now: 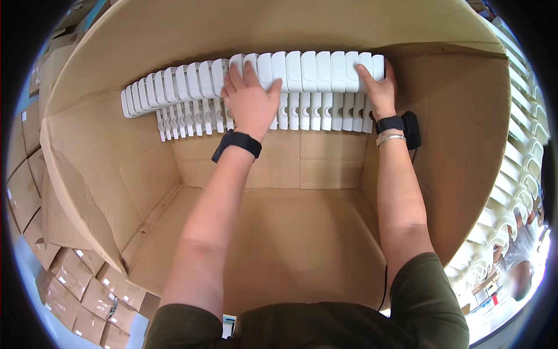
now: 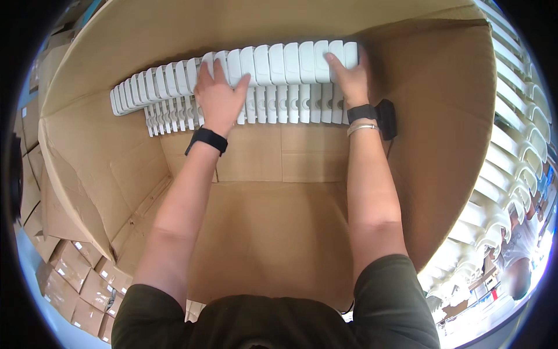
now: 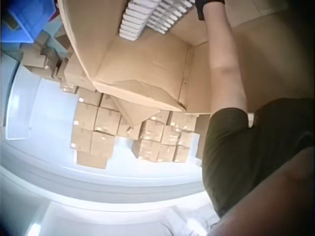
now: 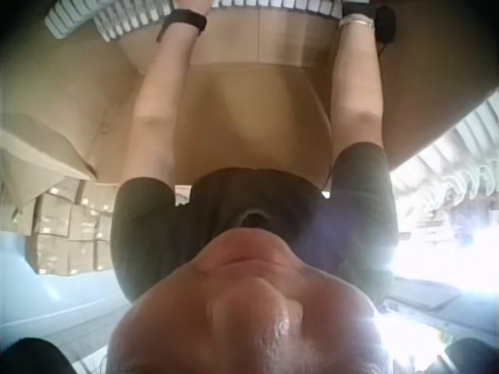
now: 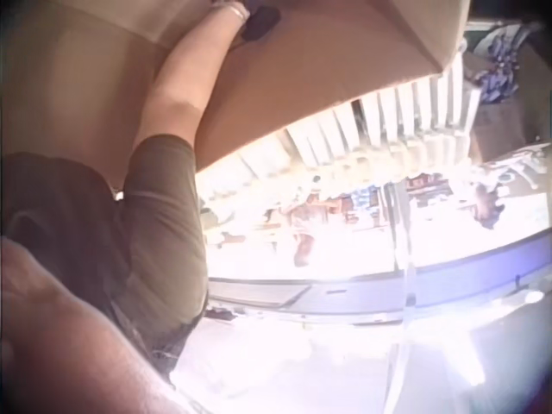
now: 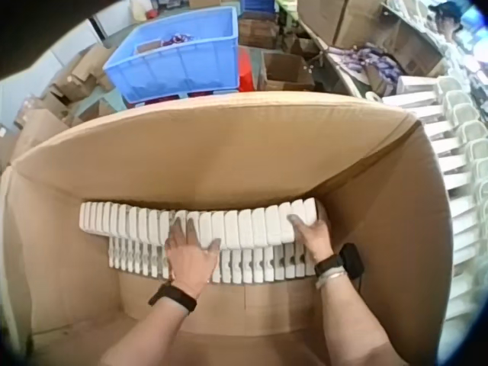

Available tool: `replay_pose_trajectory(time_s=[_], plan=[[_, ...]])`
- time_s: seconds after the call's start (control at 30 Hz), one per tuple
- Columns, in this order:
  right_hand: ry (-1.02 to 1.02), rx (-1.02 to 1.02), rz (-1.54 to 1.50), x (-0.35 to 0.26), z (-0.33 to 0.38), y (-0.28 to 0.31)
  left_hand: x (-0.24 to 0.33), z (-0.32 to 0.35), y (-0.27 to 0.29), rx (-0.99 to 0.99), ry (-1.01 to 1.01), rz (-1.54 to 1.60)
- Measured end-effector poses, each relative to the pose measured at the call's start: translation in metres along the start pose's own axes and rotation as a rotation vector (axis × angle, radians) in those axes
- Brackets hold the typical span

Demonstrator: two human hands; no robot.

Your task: Assembling the internal motor and electronic components of a toy gun into its plastic housing on an assembly line.

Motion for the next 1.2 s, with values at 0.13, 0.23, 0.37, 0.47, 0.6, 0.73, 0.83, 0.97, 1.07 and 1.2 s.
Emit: replay_pose_trajectory(time_s=[0.13,0.23,0.37,0.47,0.6,0.73,0.83,0.97,1.07,1.2], plan=[[-0.028,0.001,0.031,0.005,-0.002,0.006,0.035,-0.009,0.026,-0.026,-0.401,0.094],[-0.046,0.015,-0.056,0.002,-0.002,0.005,0.05,-0.024,0.016,-0.083,-0.658,-0.084],[-0.009,0.045,0.116,0.007,-0.003,0.002,0.054,-0.046,0.003,-0.121,-0.695,-0.191],[-0.039,0.034,-0.008,0.011,-0.006,0.008,0.058,-0.045,0.005,-0.114,-0.734,-0.133],[-0.083,0.02,-0.004,0.005,0.008,0.014,0.053,-0.027,0.001,-0.019,-0.757,0.017],[-0.073,-0.085,-0.144,-0.027,0.048,0.014,0.036,-0.004,0.019,0.045,-0.755,0.127],[-0.12,-0.063,-0.188,-0.023,0.054,0.017,0.044,0.003,0.013,0.047,-0.778,0.115],[-0.137,0.009,-0.266,-0.033,0.061,0.022,0.043,0.01,0.027,0.09,-0.803,0.155],[-0.178,-0.045,-0.315,-0.065,0.079,0.027,0.037,0.019,0.043,0.0,-0.817,0.321],[-0.116,0.02,-0.349,-0.092,0.111,0.013,0.01,0.025,0.091,-0.002,-0.772,0.549]])
Point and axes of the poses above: each hand's wrist, its own z-axis away from the middle knuckle, its own y-axis out of the back of the hand, x = y × z, the point moved 1 cm from there along -z, towards the middle knuckle, and after that the axes turned 11 degrees about -z, right-handed, at the moved point
